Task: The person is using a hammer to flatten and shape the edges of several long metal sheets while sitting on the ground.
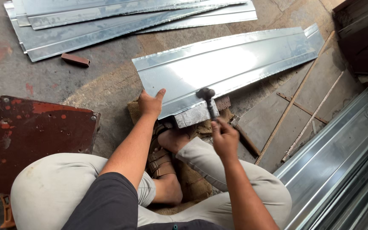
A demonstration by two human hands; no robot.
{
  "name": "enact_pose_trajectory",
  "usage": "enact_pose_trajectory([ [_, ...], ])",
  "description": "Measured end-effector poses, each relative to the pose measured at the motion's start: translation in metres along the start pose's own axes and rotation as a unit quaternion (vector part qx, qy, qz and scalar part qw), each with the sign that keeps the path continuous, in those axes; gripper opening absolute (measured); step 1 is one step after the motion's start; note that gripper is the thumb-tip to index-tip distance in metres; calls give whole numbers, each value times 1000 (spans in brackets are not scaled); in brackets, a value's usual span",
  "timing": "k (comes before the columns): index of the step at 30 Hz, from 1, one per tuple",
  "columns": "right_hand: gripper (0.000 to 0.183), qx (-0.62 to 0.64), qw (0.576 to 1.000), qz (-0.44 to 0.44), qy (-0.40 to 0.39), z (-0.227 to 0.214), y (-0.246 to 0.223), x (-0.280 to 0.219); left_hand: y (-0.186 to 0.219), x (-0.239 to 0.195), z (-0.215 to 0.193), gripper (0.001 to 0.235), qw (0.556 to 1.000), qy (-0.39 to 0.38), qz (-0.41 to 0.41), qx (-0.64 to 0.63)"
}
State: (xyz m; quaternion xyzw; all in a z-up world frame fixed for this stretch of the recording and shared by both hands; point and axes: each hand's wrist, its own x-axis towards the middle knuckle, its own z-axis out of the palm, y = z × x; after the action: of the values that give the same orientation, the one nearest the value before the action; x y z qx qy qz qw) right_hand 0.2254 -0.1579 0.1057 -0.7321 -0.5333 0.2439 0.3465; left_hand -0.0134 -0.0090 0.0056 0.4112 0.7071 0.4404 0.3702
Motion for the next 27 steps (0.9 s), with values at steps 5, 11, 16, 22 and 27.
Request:
enact_pose_trajectory([
  [5,28,250,934,-237,90,-62,-39,5,-11,-5,3,58,999,5,19,-25],
  [11,17,214,946,-199,138,-17,10,14,-7,-3,4,57,1000,3,-1,-3],
  [16,20,145,986,71,39,-17,-5,27,-11,0,5,58,999,18,39,-8],
  [22,22,266,930,-203,153,-98,-68,18,-10,-2,9,57,999,33,16,12],
  [27,26,300,901,-276,146,-43,-4,8,-8,-3,8,52,1000,13,-7,19],
])
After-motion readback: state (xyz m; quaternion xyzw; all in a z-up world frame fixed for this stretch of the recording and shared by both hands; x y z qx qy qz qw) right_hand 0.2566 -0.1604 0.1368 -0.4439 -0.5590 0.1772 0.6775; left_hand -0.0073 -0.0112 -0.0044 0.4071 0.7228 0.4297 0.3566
